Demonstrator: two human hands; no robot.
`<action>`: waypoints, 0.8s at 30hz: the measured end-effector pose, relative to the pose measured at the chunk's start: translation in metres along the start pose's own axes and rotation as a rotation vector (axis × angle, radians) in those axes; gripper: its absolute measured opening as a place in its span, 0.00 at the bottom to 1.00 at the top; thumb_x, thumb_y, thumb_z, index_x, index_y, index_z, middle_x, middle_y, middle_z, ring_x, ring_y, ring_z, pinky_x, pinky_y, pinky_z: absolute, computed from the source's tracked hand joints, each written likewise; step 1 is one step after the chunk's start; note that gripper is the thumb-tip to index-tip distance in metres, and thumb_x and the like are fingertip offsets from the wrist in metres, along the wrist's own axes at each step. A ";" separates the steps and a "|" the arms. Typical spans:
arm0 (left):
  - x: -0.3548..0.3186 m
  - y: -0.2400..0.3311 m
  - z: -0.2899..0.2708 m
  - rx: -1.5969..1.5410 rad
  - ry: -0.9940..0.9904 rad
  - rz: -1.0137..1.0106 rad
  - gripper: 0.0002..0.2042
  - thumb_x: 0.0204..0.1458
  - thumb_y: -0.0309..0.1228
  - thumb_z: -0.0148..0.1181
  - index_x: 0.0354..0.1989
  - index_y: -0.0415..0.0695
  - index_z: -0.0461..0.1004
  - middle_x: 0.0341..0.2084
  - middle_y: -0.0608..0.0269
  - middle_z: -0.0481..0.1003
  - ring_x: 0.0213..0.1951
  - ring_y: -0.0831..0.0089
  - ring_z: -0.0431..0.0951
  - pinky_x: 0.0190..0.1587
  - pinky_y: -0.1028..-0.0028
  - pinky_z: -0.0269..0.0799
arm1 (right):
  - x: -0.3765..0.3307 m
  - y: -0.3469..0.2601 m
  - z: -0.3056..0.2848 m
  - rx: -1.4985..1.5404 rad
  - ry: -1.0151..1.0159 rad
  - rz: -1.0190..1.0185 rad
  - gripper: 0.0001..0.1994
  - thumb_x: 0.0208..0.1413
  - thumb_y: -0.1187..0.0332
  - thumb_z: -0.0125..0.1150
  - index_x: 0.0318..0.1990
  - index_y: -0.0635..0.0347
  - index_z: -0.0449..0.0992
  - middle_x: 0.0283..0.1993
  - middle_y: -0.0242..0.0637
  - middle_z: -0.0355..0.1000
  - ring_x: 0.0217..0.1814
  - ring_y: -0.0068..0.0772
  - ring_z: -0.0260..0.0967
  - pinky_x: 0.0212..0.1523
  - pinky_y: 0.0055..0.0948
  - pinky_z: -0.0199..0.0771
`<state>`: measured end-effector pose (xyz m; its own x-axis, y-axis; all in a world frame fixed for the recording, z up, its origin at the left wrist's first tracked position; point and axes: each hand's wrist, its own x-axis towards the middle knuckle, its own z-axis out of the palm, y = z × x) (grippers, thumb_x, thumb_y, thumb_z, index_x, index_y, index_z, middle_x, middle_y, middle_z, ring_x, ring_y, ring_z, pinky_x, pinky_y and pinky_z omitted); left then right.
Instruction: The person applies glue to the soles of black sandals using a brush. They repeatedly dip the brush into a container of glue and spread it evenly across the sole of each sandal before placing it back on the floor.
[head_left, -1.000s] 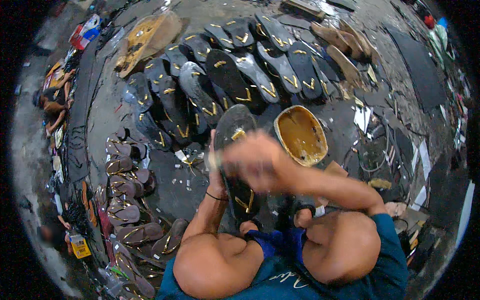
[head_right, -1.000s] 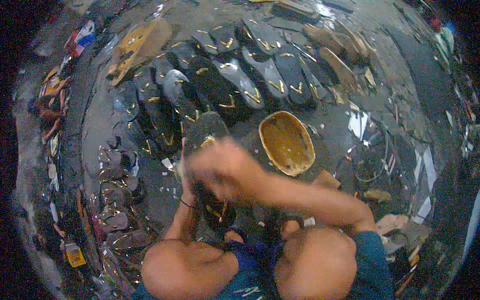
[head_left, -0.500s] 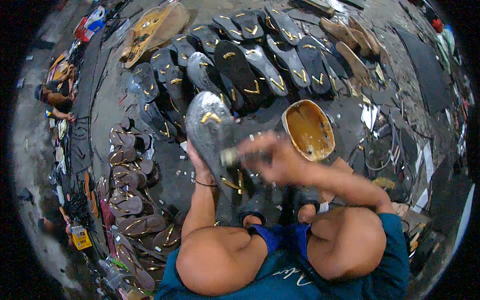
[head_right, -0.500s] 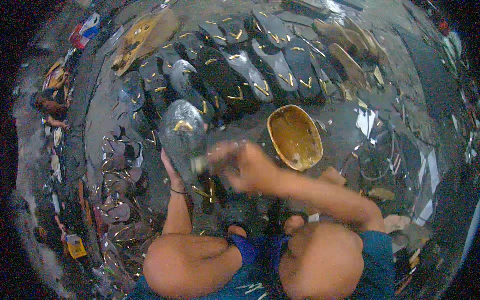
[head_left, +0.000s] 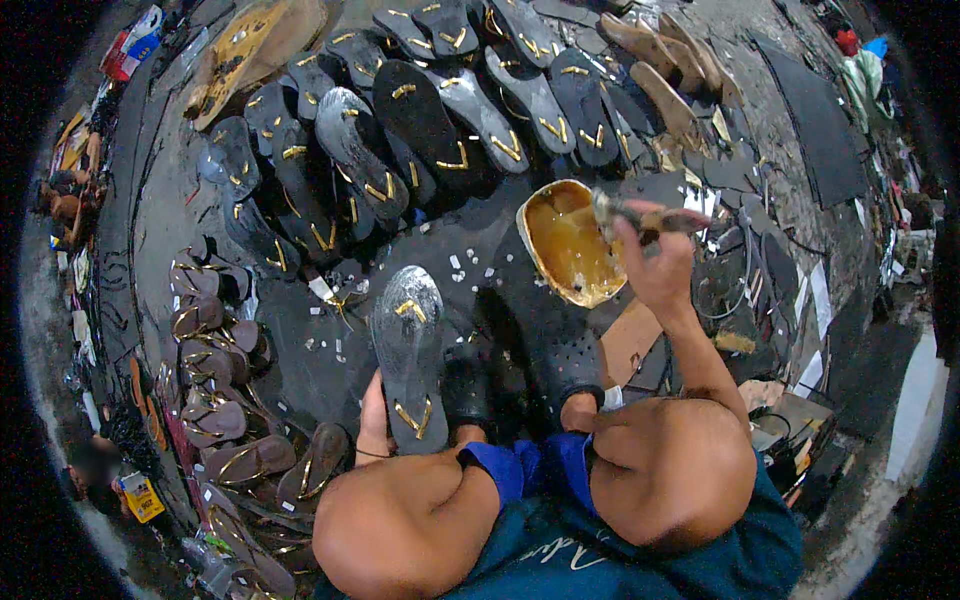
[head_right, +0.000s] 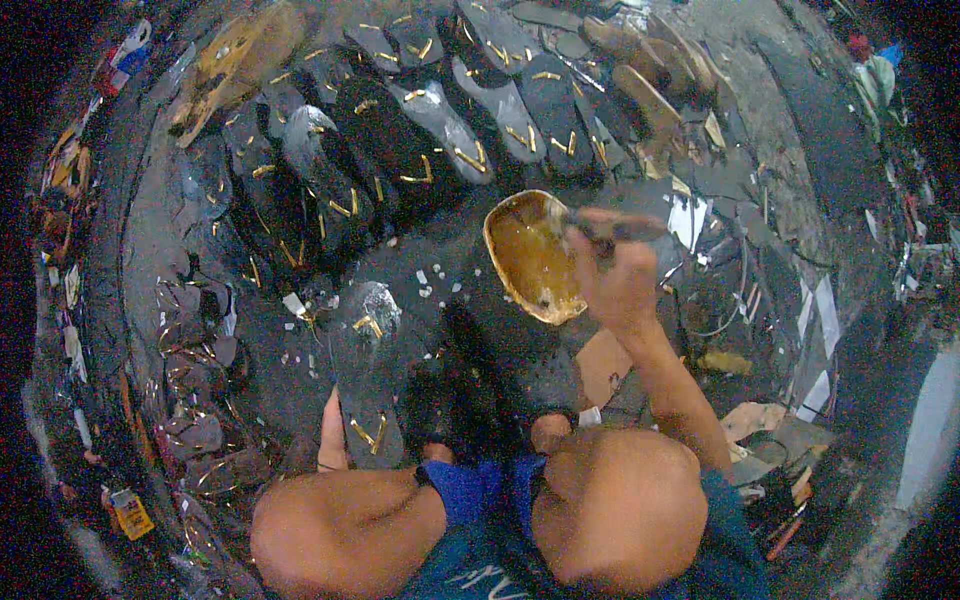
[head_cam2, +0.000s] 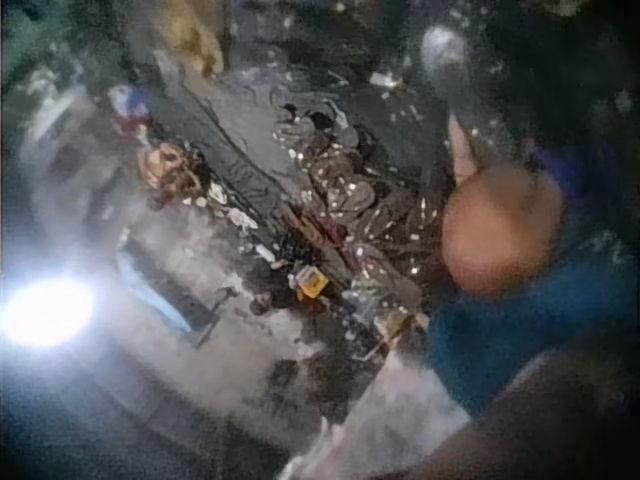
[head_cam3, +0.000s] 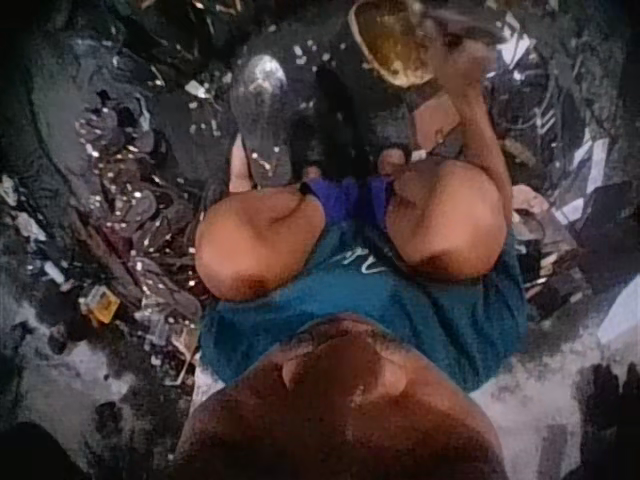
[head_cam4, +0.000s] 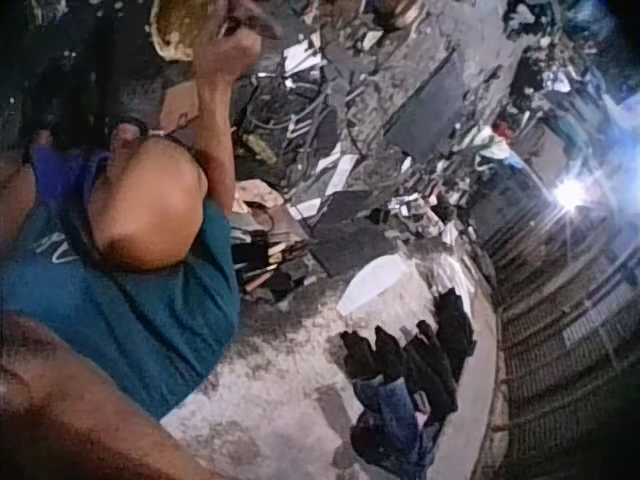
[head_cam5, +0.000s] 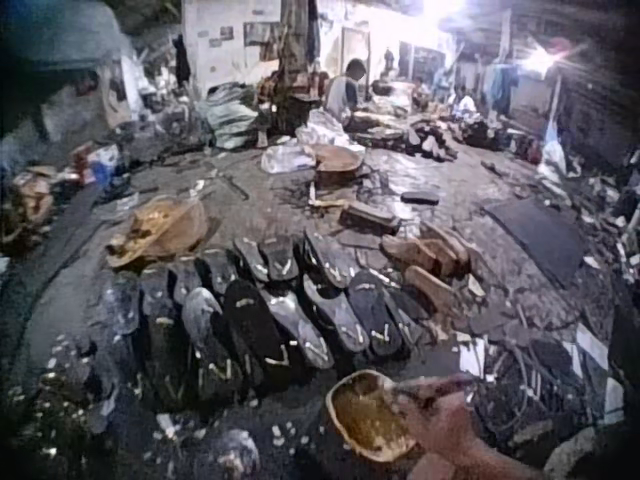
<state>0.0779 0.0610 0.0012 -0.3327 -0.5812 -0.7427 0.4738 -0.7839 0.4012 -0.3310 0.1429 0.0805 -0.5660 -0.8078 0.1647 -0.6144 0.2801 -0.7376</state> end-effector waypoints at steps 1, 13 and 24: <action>-0.002 0.000 0.002 -0.013 -0.021 -0.003 0.26 0.61 0.46 0.34 0.57 0.38 0.66 0.49 0.50 0.73 0.49 0.58 0.75 0.52 0.60 0.71 | -0.001 0.003 -0.005 0.020 -0.033 0.045 0.10 0.52 0.67 0.63 0.40 0.60 0.79 0.39 0.40 0.78 0.39 0.38 0.76 0.40 0.33 0.74; 0.000 0.000 0.038 -0.128 -0.379 -0.102 0.24 0.61 0.43 0.35 0.52 0.38 0.69 0.45 0.52 0.75 0.43 0.60 0.78 0.48 0.63 0.74 | -0.049 0.040 -0.030 -0.660 -0.401 -0.013 0.14 0.53 0.62 0.62 0.40 0.64 0.76 0.35 0.48 0.76 0.38 0.46 0.76 0.38 0.39 0.74; 0.031 0.027 0.175 -0.017 -0.295 0.034 0.22 0.62 0.44 0.38 0.50 0.39 0.71 0.40 0.54 0.77 0.38 0.63 0.80 0.42 0.64 0.78 | 0.031 -0.068 -0.028 1.154 -0.403 0.569 0.14 0.57 0.65 0.61 0.46 0.66 0.74 0.42 0.37 0.76 0.42 0.27 0.74 0.46 0.29 0.74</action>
<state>-0.0622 -0.0164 0.0833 -0.5379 -0.6476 -0.5398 0.5019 -0.7604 0.4122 -0.3221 0.1135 0.1542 -0.2630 -0.8775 -0.4011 0.5725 0.1928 -0.7970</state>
